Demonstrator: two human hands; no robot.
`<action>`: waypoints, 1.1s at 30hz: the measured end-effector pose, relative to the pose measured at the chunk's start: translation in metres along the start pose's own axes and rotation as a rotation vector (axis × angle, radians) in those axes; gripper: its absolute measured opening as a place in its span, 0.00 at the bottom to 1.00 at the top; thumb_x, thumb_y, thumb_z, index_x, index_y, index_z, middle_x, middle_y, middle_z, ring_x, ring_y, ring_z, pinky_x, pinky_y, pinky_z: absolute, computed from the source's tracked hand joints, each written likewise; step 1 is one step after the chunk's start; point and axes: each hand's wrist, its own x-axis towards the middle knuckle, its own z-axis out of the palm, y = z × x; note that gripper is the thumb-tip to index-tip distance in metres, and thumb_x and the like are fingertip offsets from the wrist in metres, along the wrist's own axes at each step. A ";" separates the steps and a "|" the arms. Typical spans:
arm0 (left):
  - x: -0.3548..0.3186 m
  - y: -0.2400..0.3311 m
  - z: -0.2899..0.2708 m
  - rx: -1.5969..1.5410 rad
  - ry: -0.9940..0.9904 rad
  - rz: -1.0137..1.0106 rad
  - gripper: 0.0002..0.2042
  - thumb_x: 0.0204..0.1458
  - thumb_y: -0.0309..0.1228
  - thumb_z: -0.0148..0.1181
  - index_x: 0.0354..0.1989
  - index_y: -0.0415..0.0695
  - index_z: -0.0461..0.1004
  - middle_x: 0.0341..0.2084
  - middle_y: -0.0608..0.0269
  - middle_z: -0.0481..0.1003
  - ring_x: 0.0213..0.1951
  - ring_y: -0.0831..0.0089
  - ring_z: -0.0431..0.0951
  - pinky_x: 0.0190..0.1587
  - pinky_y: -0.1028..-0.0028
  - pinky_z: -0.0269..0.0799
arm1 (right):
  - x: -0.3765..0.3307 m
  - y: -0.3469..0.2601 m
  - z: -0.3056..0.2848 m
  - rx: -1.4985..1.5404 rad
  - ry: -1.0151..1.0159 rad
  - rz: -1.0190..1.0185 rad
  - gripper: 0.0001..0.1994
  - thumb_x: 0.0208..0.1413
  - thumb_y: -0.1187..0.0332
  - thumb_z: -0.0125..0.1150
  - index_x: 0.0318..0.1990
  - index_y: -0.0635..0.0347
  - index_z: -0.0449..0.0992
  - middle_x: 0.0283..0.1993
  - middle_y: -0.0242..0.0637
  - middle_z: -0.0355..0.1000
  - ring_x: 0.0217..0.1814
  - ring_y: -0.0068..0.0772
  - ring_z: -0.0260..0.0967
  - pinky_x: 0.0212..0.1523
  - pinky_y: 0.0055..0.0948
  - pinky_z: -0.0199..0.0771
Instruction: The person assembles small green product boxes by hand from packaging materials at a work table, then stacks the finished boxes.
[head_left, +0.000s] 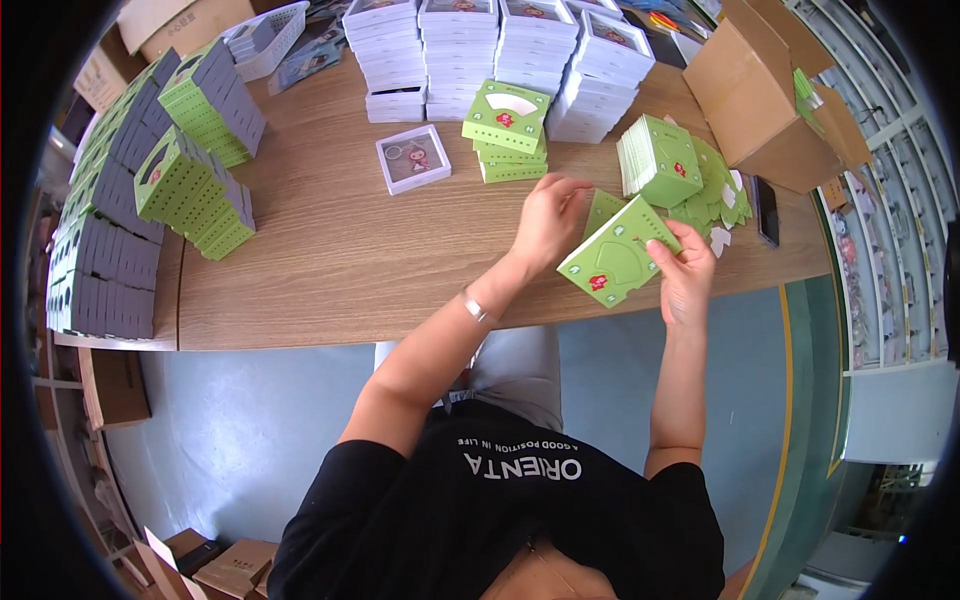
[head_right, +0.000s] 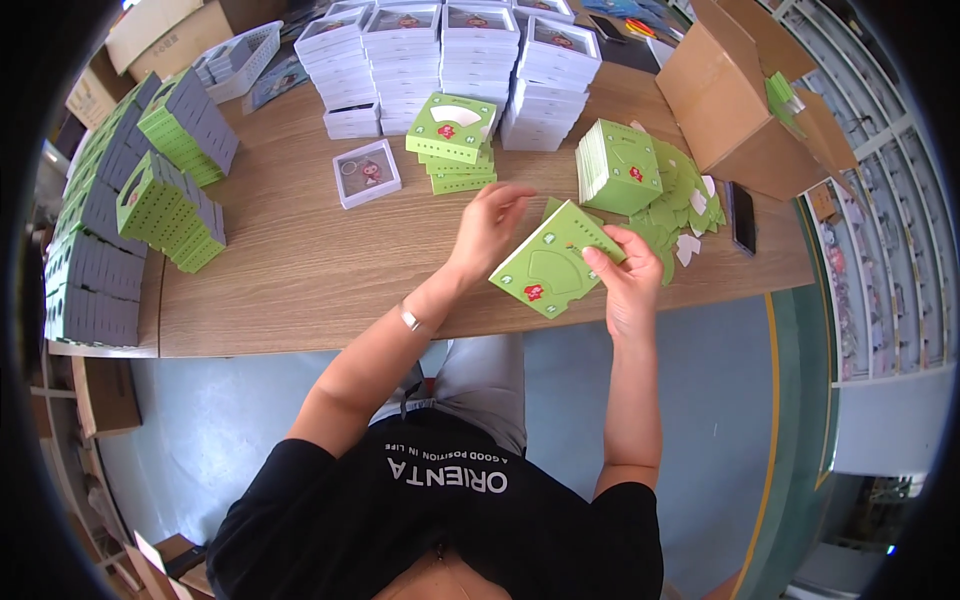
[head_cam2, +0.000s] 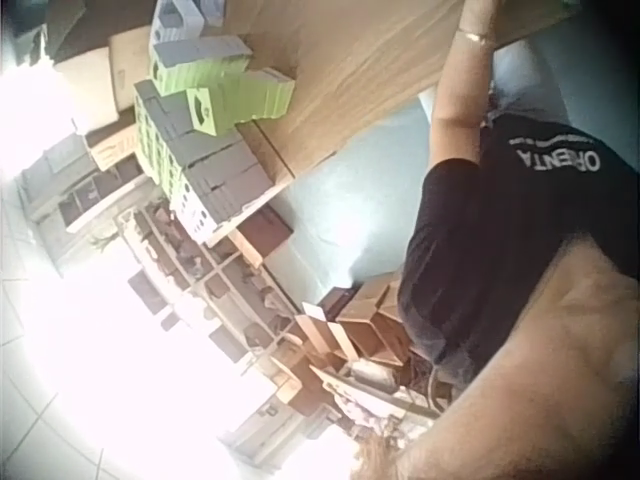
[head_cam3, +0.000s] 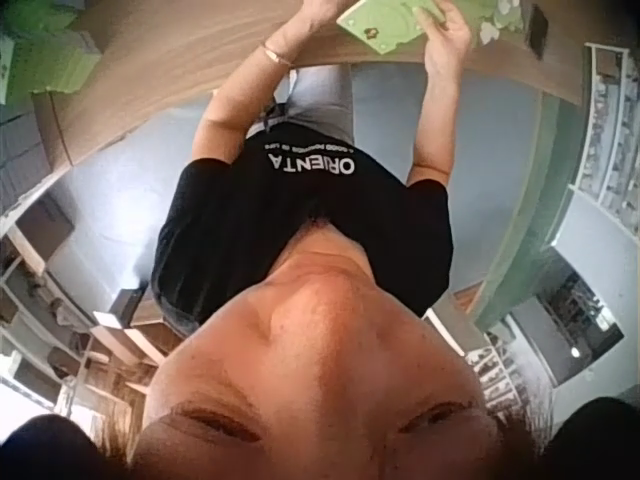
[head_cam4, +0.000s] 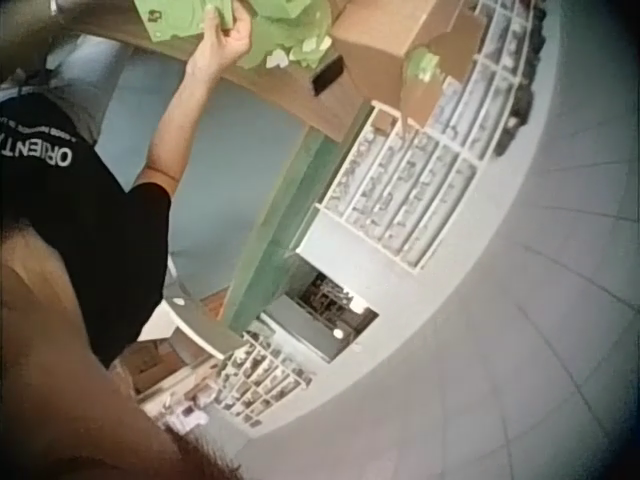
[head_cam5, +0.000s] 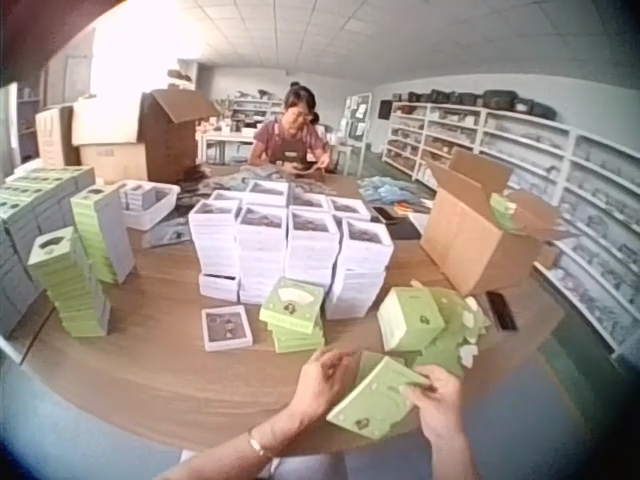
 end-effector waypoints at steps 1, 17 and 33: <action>-0.005 0.014 -0.015 -0.144 0.013 -0.093 0.10 0.59 0.30 0.52 0.42 0.40 0.77 0.32 0.60 0.78 0.37 0.71 0.78 0.41 0.73 0.72 | 0.002 0.005 0.004 0.042 -0.028 0.023 0.15 0.47 0.82 0.66 0.44 0.69 0.73 0.38 0.35 0.76 0.39 0.21 0.72 0.42 0.20 0.72; -0.082 0.055 -0.135 -0.228 -0.008 -0.360 0.11 0.60 0.32 0.53 0.38 0.35 0.76 0.24 0.74 0.72 0.26 0.87 0.66 0.26 0.84 0.61 | -0.029 0.017 0.126 -1.080 -0.601 -0.448 0.58 0.26 0.64 0.79 0.69 0.53 0.45 0.65 0.51 0.46 0.68 0.52 0.46 0.66 0.53 0.44; -0.082 0.054 -0.159 -0.575 -0.174 -0.624 0.07 0.56 0.24 0.53 0.39 0.35 0.75 0.33 0.60 0.78 0.35 0.79 0.75 0.37 0.74 0.71 | -0.032 0.032 0.142 -1.014 -0.698 -0.566 0.56 0.26 0.69 0.76 0.68 0.55 0.47 0.65 0.49 0.48 0.68 0.51 0.47 0.66 0.53 0.44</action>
